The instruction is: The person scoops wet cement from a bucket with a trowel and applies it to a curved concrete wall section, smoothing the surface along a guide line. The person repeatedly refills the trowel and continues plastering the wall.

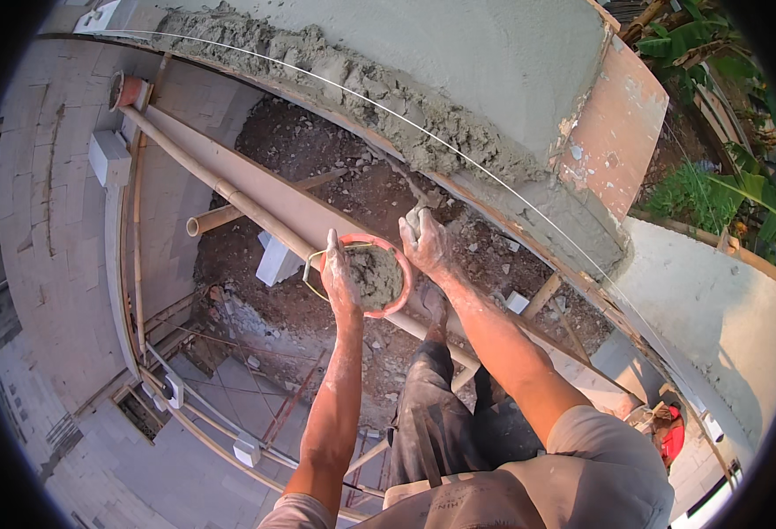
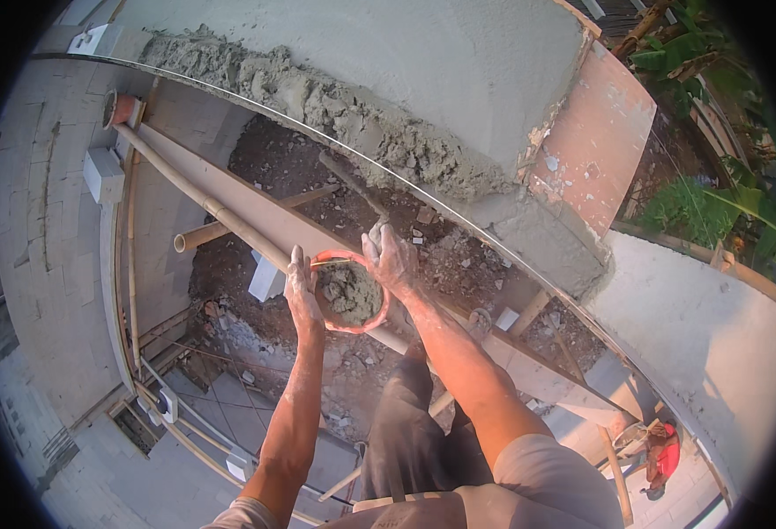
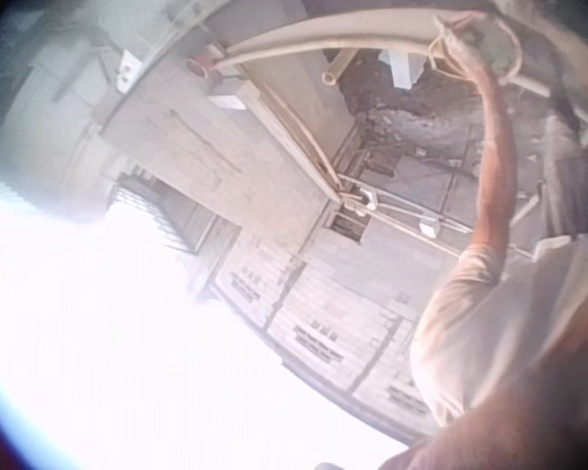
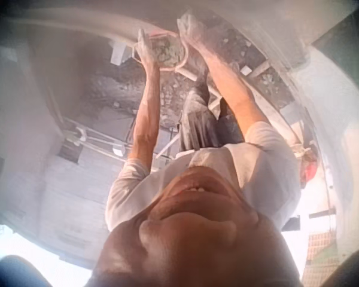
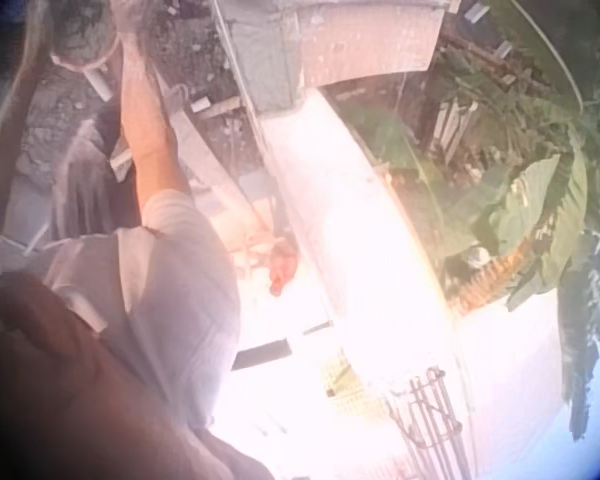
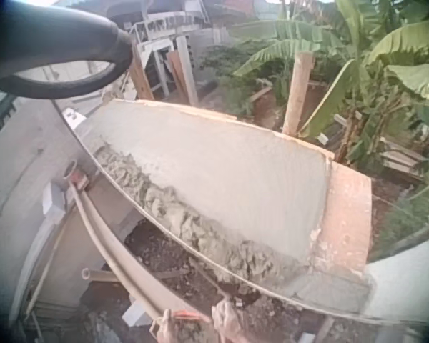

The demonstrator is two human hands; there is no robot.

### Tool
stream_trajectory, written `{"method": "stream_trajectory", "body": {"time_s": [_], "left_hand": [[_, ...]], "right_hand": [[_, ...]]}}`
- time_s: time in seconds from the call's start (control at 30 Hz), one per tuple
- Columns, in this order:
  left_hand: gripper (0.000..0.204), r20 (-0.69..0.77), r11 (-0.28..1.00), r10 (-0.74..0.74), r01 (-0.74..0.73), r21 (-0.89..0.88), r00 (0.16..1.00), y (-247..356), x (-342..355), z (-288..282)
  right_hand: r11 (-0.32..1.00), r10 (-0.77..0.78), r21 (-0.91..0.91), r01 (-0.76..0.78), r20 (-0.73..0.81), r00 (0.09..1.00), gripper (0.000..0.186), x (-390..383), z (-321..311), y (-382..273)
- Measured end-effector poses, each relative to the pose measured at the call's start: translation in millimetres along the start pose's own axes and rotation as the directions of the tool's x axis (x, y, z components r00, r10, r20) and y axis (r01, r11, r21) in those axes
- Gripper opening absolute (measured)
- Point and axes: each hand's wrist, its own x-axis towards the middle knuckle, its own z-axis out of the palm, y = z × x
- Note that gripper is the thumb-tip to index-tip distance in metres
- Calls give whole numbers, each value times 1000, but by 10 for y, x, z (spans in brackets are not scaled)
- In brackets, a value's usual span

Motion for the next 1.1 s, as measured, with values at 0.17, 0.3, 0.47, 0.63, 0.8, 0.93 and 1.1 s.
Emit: {"method": "stream_trajectory", "body": {"time_s": [0.17,0.3,0.47,0.63,0.8,0.93,1.1], "left_hand": [[58,35,774,-306,227,591,952,-811,-1317,-584],[68,158,476,-586,180,861,795,-1519,-2660,-436],[82,81,139,-563,-2,990,822,-1295,-2676,224],[80,0,256,-519,155,954,855,-1464,-2388,-18],[77,-2,379,-498,220,899,867,-1613,-2239,-259],[77,1,434,-522,265,861,853,-1606,-2226,-251],[82,-44,492,-526,345,799,850,-1599,-2359,-178]], "right_hand": [[994,67,98,-55,-120,991,24,-404,-393,335],[965,202,187,-183,-85,976,30,-927,-683,576],[701,310,648,-298,100,945,40,-717,-168,516],[525,199,825,-207,118,973,47,591,1277,-89],[611,260,751,-249,107,960,51,1282,2126,-588],[956,163,242,-166,30,986,57,999,2367,-62],[996,-23,-60,61,492,870,41,-379,1435,611]]}}
